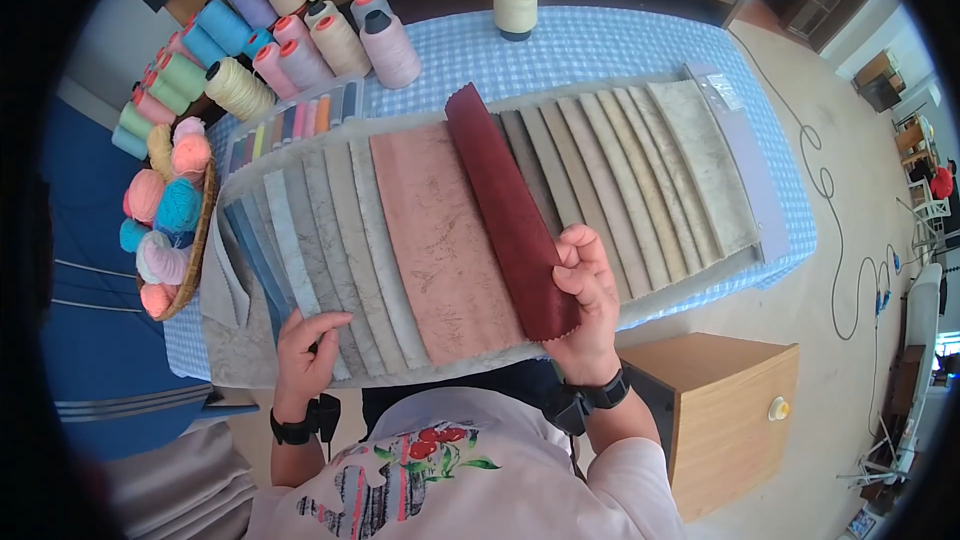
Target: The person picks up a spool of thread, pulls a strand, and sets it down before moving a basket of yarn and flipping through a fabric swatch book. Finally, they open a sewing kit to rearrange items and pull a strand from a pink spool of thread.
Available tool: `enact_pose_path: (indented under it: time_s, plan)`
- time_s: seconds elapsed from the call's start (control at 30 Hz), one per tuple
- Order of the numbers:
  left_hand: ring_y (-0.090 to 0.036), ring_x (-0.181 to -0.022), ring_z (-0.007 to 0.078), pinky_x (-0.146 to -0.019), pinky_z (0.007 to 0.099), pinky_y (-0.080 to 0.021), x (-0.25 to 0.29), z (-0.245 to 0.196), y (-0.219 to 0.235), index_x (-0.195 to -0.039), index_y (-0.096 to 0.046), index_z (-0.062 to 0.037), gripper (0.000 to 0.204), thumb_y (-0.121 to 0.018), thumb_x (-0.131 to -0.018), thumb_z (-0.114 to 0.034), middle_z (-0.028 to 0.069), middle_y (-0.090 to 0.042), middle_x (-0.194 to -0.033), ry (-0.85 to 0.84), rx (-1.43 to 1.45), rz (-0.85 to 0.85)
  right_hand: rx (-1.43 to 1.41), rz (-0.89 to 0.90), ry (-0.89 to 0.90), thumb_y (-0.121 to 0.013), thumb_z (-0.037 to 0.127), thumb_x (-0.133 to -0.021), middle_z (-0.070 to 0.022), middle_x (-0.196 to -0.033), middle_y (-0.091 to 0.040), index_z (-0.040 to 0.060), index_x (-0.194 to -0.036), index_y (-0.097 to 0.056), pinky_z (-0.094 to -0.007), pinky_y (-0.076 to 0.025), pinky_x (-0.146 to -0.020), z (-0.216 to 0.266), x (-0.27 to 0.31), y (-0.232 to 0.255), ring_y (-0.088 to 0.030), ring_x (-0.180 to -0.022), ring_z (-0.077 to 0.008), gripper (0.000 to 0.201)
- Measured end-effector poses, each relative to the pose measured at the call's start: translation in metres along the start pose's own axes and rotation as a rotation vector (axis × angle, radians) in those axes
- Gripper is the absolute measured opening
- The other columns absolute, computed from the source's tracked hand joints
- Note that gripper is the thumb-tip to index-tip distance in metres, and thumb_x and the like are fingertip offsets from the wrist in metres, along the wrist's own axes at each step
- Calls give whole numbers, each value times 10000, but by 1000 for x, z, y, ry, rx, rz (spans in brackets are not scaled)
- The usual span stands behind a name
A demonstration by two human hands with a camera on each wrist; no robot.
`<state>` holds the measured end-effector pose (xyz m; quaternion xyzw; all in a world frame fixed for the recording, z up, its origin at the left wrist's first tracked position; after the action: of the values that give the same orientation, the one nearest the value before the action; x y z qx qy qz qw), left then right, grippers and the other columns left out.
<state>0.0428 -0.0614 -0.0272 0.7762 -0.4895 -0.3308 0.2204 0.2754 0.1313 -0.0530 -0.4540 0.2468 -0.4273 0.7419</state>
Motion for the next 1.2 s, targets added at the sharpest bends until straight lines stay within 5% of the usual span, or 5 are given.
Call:
enact_pose_path:
  time_s: [0.37,0.57,0.87,0.97,1.2]
  plan:
    - [-493,-1025,280,-856,363,-421,-4,-22,6,-1056,-600,-24,328,-605,-731,17,161,-495,-1094,12,-211,-303,55,32,3,-505,-50,-751,-58,-958,-594,38,-1039,-478,-245,-469,-798,-1,0,2,-592,-894,-148,303]
    - [-362,-1276,271,-1018,357,-324,-16,-49,-3,-1205,-513,-26,412,-591,-800,-36,188,-261,-1444,3,499,276,137,-45,-13,-484,-63,-726,-46,-940,-576,42,-1023,-488,-233,-448,-797,1,1,-12,-571,-877,-127,314]
    - [-263,-1350,201,-1027,356,-320,-43,-51,-27,-1384,-345,-21,572,-558,-854,-34,112,-181,-1498,434,1072,447,305,20,-39,-507,-91,-774,0,-875,-530,40,-1005,-495,-173,-388,-712,1,4,-10,-497,-790,-60,266]
    - [-230,-1373,213,-1038,368,-314,-42,-51,-28,-1399,-323,-26,579,-546,-864,-30,106,-139,-1515,168,851,479,289,11,-44,-504,-99,-777,10,-866,-515,44,-1004,-500,-171,-377,-694,2,4,-14,-480,-769,-59,267]
    - [-144,-1409,243,-1091,415,-238,-44,-52,-31,-1421,-263,-12,608,-515,-868,-4,117,-81,-1532,386,1021,340,496,146,-16,-508,-76,-817,22,-889,-490,45,-1041,-494,-184,-388,-677,-2,7,-11,-472,-776,-40,255]
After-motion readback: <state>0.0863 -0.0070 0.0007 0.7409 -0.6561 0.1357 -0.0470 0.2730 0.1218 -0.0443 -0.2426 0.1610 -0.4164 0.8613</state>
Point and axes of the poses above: each hand's wrist, its own x-axis away from the middle knuckle, its own y-axis out of the back of the hand, z = x × y, the point moved 2 cm from there along -x, towards the middle knuckle
